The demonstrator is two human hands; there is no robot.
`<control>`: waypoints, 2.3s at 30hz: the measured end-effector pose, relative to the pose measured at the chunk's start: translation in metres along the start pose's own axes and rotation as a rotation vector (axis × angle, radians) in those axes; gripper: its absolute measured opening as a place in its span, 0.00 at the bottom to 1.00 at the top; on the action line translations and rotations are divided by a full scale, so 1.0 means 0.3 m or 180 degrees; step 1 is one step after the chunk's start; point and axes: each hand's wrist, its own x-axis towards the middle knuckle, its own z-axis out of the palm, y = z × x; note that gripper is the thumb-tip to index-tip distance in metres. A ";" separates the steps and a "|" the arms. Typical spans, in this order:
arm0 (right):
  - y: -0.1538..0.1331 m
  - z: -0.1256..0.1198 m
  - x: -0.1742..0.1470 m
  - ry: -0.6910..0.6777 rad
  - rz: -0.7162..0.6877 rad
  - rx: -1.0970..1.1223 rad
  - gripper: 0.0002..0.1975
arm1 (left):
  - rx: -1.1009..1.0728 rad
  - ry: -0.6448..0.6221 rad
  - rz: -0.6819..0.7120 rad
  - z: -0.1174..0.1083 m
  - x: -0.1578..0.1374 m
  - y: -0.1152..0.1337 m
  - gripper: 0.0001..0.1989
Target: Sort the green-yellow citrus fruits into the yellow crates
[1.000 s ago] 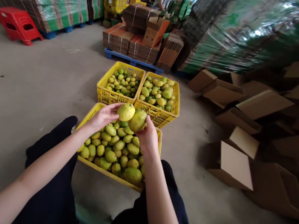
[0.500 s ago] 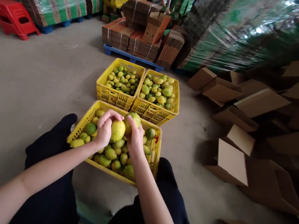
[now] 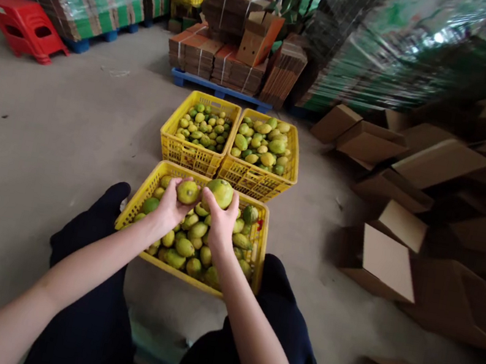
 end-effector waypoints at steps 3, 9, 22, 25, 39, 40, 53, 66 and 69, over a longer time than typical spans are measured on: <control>-0.015 -0.002 0.019 -0.0162 0.0242 0.0170 0.20 | -0.0297 -0.0075 -0.0034 0.014 -0.013 0.025 0.07; -0.055 -0.028 0.072 -0.0603 0.1210 0.0899 0.14 | -0.0511 -0.0397 0.0216 0.017 -0.056 0.043 0.08; -0.111 -0.079 0.127 -0.0414 0.1521 0.1533 0.11 | -0.0075 -0.0269 -0.0352 -0.008 -0.015 0.041 0.18; -0.119 -0.095 0.134 -0.0523 0.1592 0.1405 0.12 | 0.0166 -0.0443 -0.0300 -0.005 -0.011 0.046 0.14; -0.151 -0.107 0.130 -0.0309 0.1768 0.1469 0.11 | 0.0864 -0.0370 0.0048 0.044 -0.050 0.100 0.16; -0.146 -0.107 0.131 -0.0229 0.1773 0.1548 0.10 | 0.0838 -0.0459 0.0033 0.044 -0.046 0.099 0.17; -0.154 -0.099 0.136 -0.0186 0.2387 0.1928 0.15 | -0.0192 -0.0989 -0.0567 0.036 -0.063 0.122 0.18; -0.150 -0.088 0.113 0.0083 0.2804 0.2092 0.14 | -0.0436 -0.0416 -0.0532 0.044 -0.058 0.081 0.09; -0.134 -0.077 0.118 0.0428 0.2816 0.2164 0.14 | -0.0486 -0.0042 -0.0687 0.041 -0.036 0.051 0.11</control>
